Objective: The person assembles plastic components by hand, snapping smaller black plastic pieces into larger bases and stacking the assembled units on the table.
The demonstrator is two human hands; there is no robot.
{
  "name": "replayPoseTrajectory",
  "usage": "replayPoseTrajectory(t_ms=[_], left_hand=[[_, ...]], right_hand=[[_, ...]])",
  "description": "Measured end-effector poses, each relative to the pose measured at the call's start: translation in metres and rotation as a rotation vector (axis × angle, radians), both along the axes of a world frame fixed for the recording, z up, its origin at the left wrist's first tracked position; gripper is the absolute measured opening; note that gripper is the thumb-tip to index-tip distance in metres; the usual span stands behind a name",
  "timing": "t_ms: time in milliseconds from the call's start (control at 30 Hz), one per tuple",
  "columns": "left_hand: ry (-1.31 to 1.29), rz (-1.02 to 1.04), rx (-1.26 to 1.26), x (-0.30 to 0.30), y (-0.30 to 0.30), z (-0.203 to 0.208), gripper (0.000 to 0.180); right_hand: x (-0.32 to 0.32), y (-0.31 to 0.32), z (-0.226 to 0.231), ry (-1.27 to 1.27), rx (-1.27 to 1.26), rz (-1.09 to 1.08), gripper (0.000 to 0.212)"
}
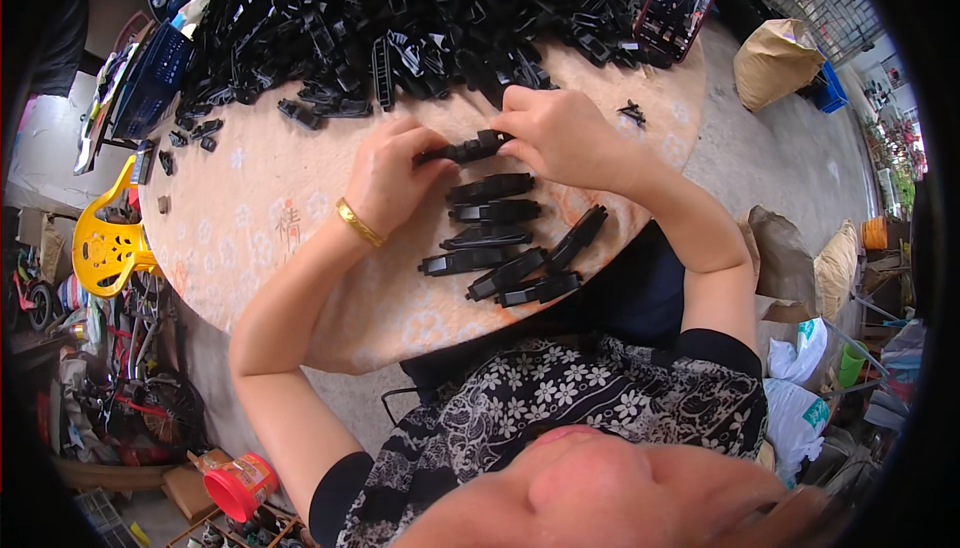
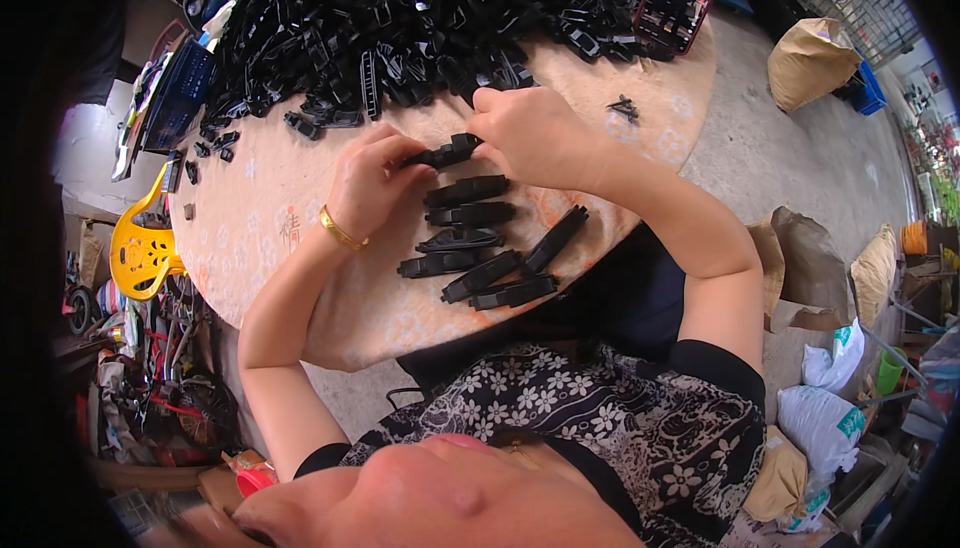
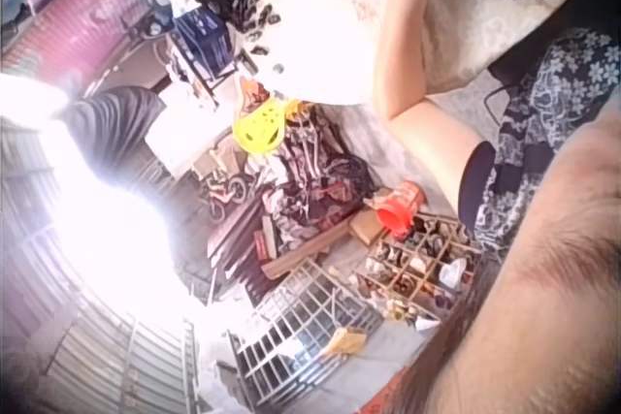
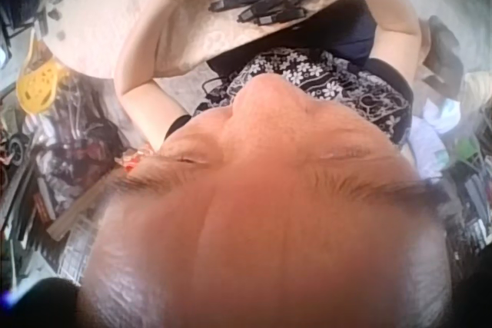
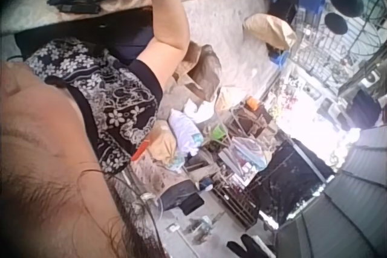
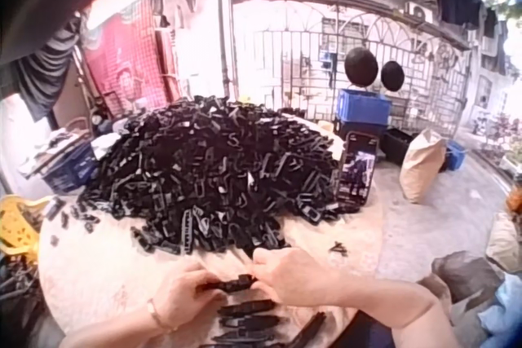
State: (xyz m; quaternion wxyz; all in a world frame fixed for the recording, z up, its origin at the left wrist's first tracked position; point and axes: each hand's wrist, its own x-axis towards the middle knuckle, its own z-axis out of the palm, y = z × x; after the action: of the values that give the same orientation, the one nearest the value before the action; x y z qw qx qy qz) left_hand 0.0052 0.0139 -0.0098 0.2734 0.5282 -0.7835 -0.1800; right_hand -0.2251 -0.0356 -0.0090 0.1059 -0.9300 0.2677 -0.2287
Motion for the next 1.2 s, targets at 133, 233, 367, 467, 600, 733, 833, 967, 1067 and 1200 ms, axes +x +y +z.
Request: replayPoseTrajectory(t_ms=[133, 233, 367, 467, 600, 733, 833, 967, 1067, 1200], left_hand=[[0.029, -0.027, -0.019, -0.001, -0.002, -0.002, 0.015], [0.076, -0.027, -0.01, 0.002, -0.003, -0.006, 0.016], [0.112, -0.036, -0.004, 0.002, -0.003, -0.008, 0.016], [0.1, -0.054, -0.023, 0.002, -0.004, -0.008, 0.016], [0.062, -0.073, -0.045, 0.002, -0.005, -0.006, 0.016], [0.068, -0.066, -0.014, 0.002, -0.005, -0.006, 0.017], [0.085, -0.065, -0.011, 0.003, -0.006, -0.007, 0.017], [0.095, -0.074, 0.019, 0.005, -0.008, -0.008, 0.017], [0.096, -0.056, 0.059, 0.002, -0.005, -0.005, 0.017], [0.09, -0.065, 0.033, -0.003, -0.003, -0.008, 0.016]], right_hand=[[0.001, -0.005, -0.003, -0.043, 0.011, 0.05, 0.019], [0.003, -0.006, -0.005, -0.032, 0.038, 0.044, 0.015], [0.003, -0.006, -0.01, -0.058, 0.062, 0.044, 0.014], [0.002, -0.008, -0.015, -0.1, 0.037, 0.043, 0.014], [0.002, -0.012, -0.017, -0.168, 0.074, 0.068, 0.014], [0.004, -0.005, -0.016, -0.155, 0.039, 0.039, 0.015], [0.006, -0.006, -0.018, -0.174, 0.012, 0.034, 0.019], [0.0, -0.007, -0.02, -0.217, 0.085, 0.025, 0.016], [-0.001, 0.0, -0.017, -0.19, 0.107, -0.002, 0.017], [0.009, 0.01, -0.015, -0.157, 0.092, 0.008, 0.017]])
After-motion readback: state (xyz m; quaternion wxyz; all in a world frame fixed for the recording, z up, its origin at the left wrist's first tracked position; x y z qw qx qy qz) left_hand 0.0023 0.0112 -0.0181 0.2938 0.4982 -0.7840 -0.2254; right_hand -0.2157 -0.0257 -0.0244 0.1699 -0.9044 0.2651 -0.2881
